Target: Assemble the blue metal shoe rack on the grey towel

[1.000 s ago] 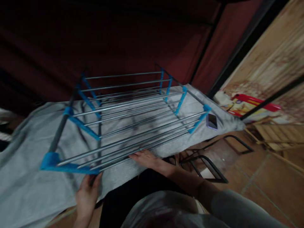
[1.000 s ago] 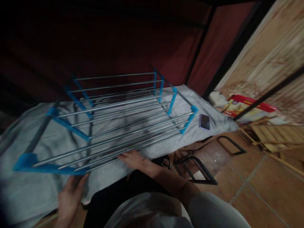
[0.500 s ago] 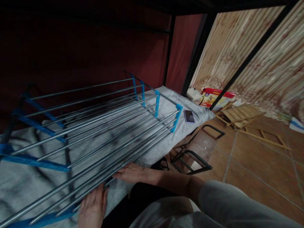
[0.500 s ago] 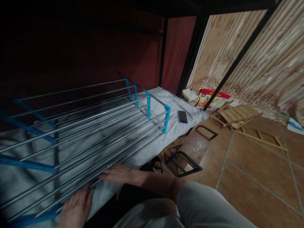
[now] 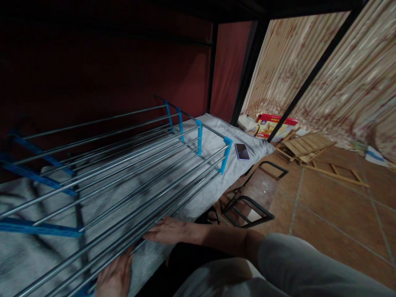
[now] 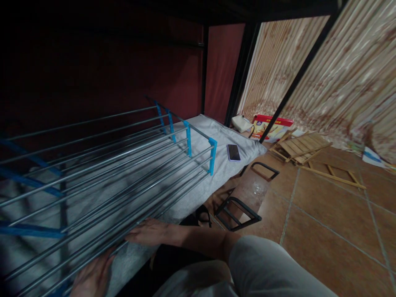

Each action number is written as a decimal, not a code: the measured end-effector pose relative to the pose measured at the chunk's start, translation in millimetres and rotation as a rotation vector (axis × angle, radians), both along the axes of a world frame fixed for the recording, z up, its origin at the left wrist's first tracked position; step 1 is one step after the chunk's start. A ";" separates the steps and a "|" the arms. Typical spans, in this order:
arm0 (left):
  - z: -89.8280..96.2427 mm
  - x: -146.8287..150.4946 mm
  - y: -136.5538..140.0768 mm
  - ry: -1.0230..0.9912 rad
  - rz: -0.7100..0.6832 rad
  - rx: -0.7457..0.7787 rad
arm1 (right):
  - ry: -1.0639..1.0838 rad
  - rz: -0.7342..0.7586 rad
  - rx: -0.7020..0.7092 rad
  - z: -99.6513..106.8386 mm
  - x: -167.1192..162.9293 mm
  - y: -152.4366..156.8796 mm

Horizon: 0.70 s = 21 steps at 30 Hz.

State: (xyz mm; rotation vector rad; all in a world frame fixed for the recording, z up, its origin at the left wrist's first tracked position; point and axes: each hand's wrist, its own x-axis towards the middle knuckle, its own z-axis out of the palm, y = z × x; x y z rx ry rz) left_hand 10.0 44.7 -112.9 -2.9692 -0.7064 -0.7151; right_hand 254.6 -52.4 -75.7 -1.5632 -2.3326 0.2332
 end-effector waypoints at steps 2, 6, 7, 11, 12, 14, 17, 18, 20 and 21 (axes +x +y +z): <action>-0.5 0.8 0.3 -0.016 0.003 0.005 | -0.075 0.006 0.024 2.5 2.8 -2.3; 0.5 1.9 1.1 -0.049 -0.028 0.012 | -0.126 -0.047 0.050 3.7 10.2 -8.8; 1.1 1.9 1.6 -0.051 -0.035 0.013 | -0.133 -0.062 0.056 3.1 12.6 -10.5; 2.2 0.7 4.7 -0.028 -0.065 -0.004 | -0.144 -0.109 0.071 1.1 23.9 -17.3; 1.8 0.4 5.2 -0.022 -0.066 -0.016 | -0.142 -0.111 0.078 1.3 26.6 -19.1; 0.0 0.4 5.6 -0.025 -0.056 -0.033 | -0.131 -0.111 0.098 2.5 31.3 -22.5; -3.6 1.3 4.4 -0.052 -0.016 -0.051 | -0.108 -0.123 0.100 4.0 36.6 -27.2; -4.7 1.5 4.1 -0.062 -0.009 -0.055 | -0.094 -0.122 0.099 3.6 38.3 -29.0; -6.4 1.1 4.1 -0.067 -0.011 -0.069 | -0.055 -0.106 0.116 0.2 42.0 -34.6; -7.1 0.6 4.5 -0.062 -0.013 -0.077 | -0.030 -0.094 0.138 -3.0 44.4 -38.9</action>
